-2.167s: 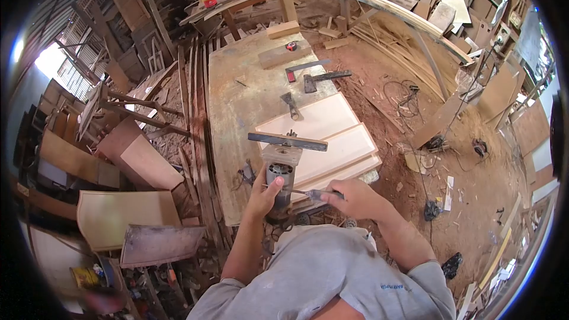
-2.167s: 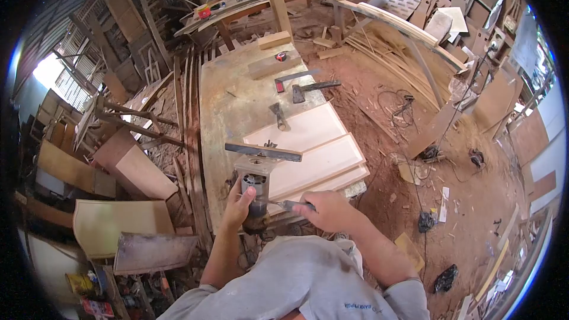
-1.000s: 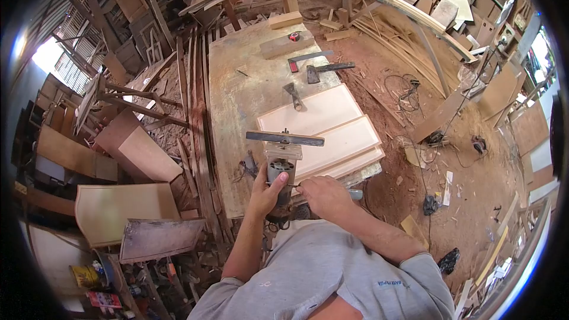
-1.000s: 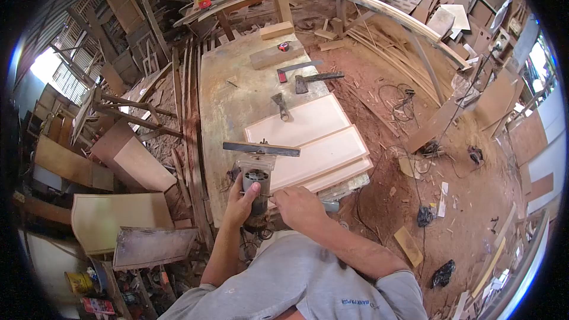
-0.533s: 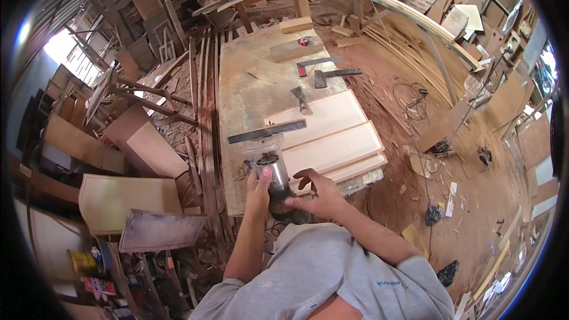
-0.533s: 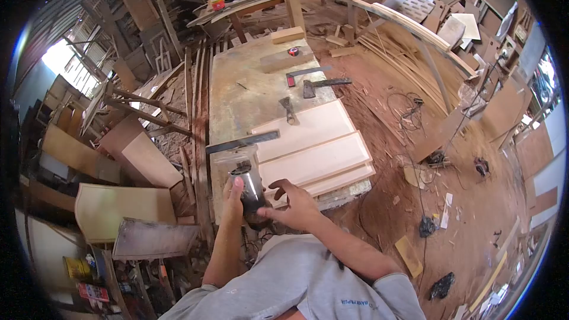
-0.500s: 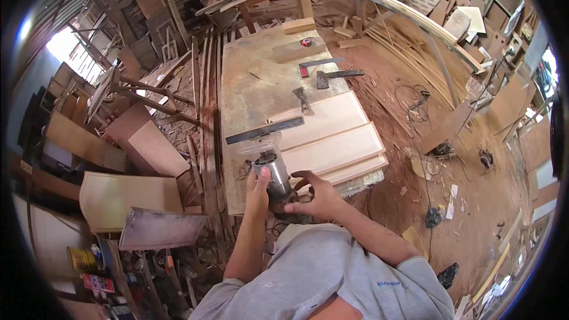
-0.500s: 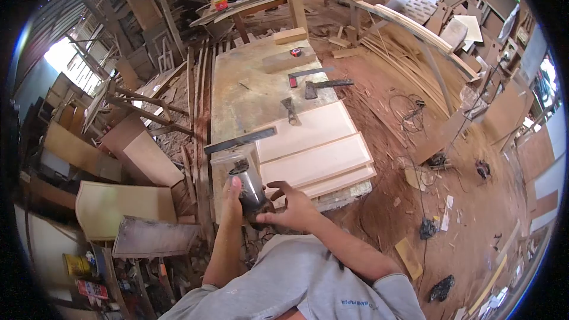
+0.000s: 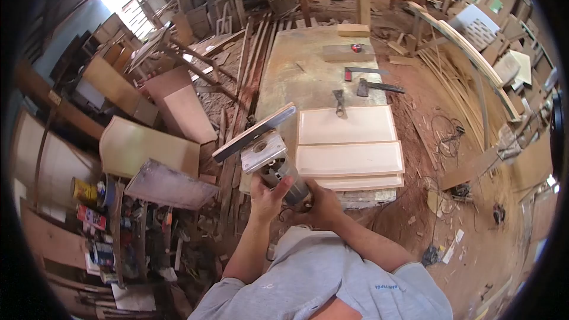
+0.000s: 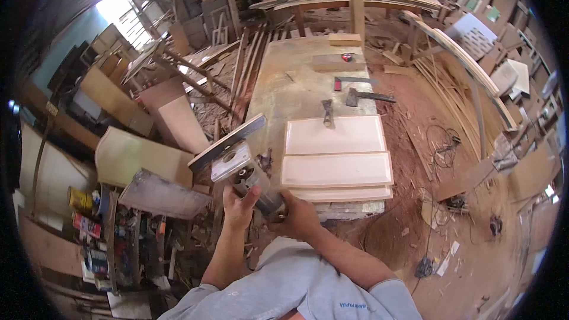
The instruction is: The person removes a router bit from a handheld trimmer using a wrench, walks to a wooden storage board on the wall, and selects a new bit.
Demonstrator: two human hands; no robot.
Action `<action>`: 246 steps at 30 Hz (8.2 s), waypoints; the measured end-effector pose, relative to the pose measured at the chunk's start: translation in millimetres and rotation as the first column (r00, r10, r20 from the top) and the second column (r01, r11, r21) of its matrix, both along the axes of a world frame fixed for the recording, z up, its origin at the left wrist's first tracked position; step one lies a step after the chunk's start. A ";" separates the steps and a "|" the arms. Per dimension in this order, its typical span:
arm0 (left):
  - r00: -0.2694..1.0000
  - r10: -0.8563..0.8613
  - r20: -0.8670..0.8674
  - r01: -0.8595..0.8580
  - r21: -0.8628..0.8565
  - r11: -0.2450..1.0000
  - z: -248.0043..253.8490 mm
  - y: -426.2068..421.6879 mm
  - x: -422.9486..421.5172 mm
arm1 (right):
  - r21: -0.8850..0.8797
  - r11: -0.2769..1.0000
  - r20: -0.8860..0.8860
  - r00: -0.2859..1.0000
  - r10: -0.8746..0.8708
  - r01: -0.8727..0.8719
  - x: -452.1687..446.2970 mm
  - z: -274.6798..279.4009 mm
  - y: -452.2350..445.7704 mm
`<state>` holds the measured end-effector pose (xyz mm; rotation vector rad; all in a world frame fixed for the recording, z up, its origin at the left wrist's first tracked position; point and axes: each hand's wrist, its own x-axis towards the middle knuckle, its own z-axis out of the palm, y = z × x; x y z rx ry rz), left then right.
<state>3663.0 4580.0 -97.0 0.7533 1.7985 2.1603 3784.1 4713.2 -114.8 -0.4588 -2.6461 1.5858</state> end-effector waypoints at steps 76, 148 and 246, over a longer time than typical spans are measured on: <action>0.928 -0.302 0.220 0.373 -0.493 0.786 -34.4 -112.7 -328.5 | -0.002 0.682 0.423 0.618 -0.663 0.732 -299.0 -310.3 -76.7; 0.832 -0.548 -0.084 0.193 -0.883 0.429 -324.9 -74.7 -321.5 | 0.366 0.917 0.456 0.829 -0.323 0.155 -300.7 -304.7 -117.4; 0.838 -0.508 -0.199 0.012 -0.924 0.381 -329.8 -53.8 -330.2 | 0.187 0.886 0.379 0.801 -0.464 0.424 -267.5 -229.0 -35.1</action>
